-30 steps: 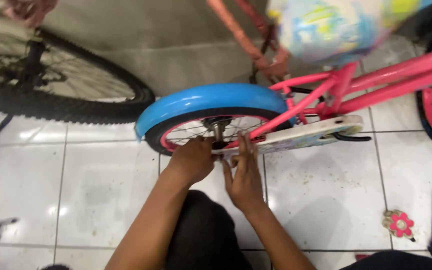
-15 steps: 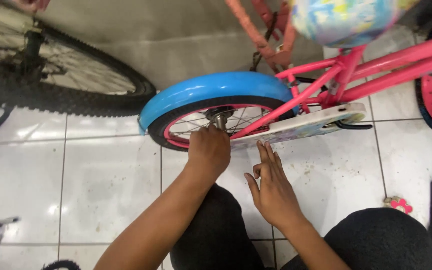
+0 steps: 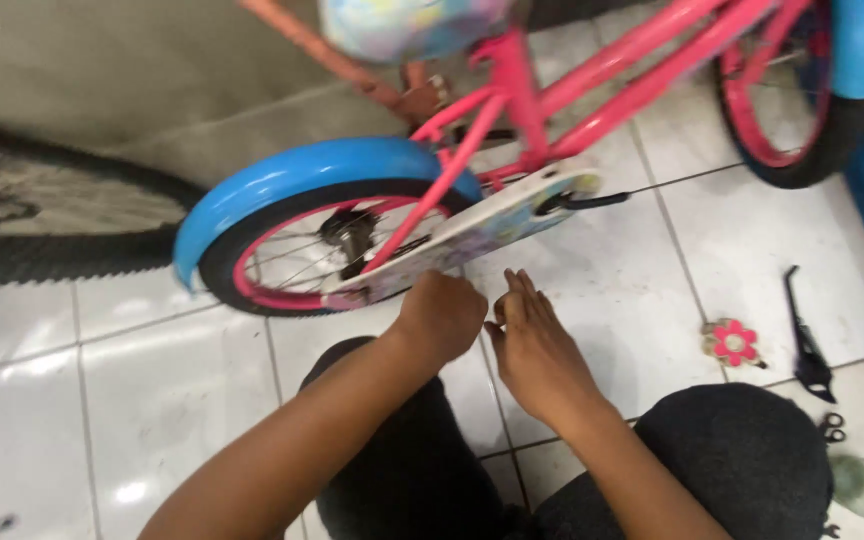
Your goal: Attempting to align and secure a plastic chain guard onto a child's bicycle using small screws and nuts.
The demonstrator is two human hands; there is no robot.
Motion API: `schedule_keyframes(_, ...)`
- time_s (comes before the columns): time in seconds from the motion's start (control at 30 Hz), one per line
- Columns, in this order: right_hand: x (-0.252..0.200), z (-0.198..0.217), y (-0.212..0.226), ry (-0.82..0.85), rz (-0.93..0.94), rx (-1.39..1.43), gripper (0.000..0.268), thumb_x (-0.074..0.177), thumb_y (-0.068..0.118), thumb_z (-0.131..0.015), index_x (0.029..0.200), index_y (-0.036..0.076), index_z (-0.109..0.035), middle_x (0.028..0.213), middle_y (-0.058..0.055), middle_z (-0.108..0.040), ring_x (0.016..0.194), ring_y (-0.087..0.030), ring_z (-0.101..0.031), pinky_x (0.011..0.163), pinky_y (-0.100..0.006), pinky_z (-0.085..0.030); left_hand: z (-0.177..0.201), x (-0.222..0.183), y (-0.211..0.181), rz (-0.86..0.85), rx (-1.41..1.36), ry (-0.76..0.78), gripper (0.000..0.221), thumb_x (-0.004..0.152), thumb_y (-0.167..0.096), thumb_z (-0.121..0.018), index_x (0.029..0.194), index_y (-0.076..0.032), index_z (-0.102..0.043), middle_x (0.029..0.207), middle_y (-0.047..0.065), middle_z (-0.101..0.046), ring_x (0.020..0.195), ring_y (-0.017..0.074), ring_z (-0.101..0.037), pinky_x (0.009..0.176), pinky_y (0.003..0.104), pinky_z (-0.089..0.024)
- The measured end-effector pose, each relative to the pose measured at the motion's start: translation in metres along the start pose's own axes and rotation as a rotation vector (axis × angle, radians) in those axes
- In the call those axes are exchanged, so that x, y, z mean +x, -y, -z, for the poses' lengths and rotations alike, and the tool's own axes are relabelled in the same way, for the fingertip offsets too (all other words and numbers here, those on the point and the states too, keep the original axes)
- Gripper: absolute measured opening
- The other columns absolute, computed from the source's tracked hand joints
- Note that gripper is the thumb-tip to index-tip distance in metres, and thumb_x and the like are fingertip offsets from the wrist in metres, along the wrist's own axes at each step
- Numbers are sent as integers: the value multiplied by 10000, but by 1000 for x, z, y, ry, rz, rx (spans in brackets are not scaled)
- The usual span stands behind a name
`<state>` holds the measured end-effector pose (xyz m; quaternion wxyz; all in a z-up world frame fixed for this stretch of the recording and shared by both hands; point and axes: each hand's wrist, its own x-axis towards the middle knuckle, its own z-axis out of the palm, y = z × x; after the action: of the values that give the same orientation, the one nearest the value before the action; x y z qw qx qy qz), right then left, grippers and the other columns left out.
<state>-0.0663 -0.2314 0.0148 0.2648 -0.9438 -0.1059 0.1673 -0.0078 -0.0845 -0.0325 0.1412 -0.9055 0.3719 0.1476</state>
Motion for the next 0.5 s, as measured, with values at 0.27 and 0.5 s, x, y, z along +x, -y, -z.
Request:
schedule_keyframes(0.27, -29, 24, -33, -6, -149, -33, 131, 1084, 196, -394, 1088, 80, -454, 1593, -320, -331, 1556, -391, -238, 1232, -512, -236, 53, 28, -50, 60, 70, 146, 61, 770, -45, -731, 813, -33, -772, 815, 184, -723, 783, 386, -705, 695, 612, -563)
schedule_keyframes(0.5, -42, 29, -67, -8, -291, -22, 173, 1095, 220, -373, 1117, 73, -459, 1542, -313, -417, 1543, -390, -287, 1222, -510, -277, 48, 54, -84, 64, -65, 56, 149, 801, -10, -687, 915, 18, -780, 723, 162, -698, 627, 298, -682, 635, 559, -593)
